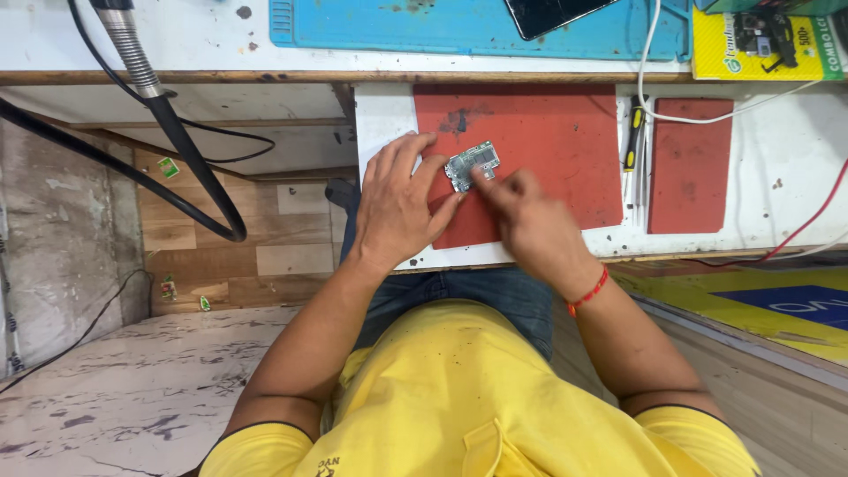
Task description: The person uses a hot air gun to heat a small circuit board placed on a red mat. They then use a purple-handled tool to scrape and clean the surface of the board, repeating the heating and scraping process multiple times.
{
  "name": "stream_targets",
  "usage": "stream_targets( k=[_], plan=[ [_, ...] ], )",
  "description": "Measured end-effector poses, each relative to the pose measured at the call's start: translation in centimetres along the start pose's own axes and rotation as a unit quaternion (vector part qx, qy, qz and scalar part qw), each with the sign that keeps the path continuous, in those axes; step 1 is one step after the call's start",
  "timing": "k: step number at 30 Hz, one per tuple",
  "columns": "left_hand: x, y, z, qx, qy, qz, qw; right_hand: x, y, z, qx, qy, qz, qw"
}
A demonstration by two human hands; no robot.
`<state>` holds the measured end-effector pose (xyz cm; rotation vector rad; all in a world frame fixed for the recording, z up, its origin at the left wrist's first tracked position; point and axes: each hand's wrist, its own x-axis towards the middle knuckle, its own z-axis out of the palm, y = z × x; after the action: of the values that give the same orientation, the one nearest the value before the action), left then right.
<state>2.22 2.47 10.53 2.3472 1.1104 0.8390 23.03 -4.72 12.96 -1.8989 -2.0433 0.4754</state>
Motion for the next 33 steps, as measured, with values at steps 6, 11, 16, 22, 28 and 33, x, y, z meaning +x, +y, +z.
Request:
stream_targets(
  k=[6,11,16,22,28,33],
  plan=[
    [-0.7,-0.5,0.7,-0.001,-0.010,-0.001,1.000,-0.6,0.0,0.5,0.008,0.011,0.001,1.000],
    [-0.9,-0.7,0.7,-0.005,-0.004,0.003,1.000,-0.9,0.4,0.5,0.017,0.025,-0.044,0.999],
    [-1.0,-0.7,0.4,-0.008,0.000,0.010,1.000,-0.9,-0.1,0.4,0.032,-0.013,-0.054,0.998],
    [-1.2,-0.9,0.8,0.005,-0.005,0.007,1.000,-1.0,-0.1,0.7,0.002,-0.012,-0.042,0.999],
    [-1.1,-0.7,0.5,-0.001,-0.023,-0.004,1.000,-1.3,0.1,0.7,0.011,0.021,-0.028,0.999],
    [-1.1,-0.6,0.4,-0.001,-0.022,-0.002,1.000,-0.5,0.0,0.4,0.023,-0.003,-0.041,0.999]
  ],
)
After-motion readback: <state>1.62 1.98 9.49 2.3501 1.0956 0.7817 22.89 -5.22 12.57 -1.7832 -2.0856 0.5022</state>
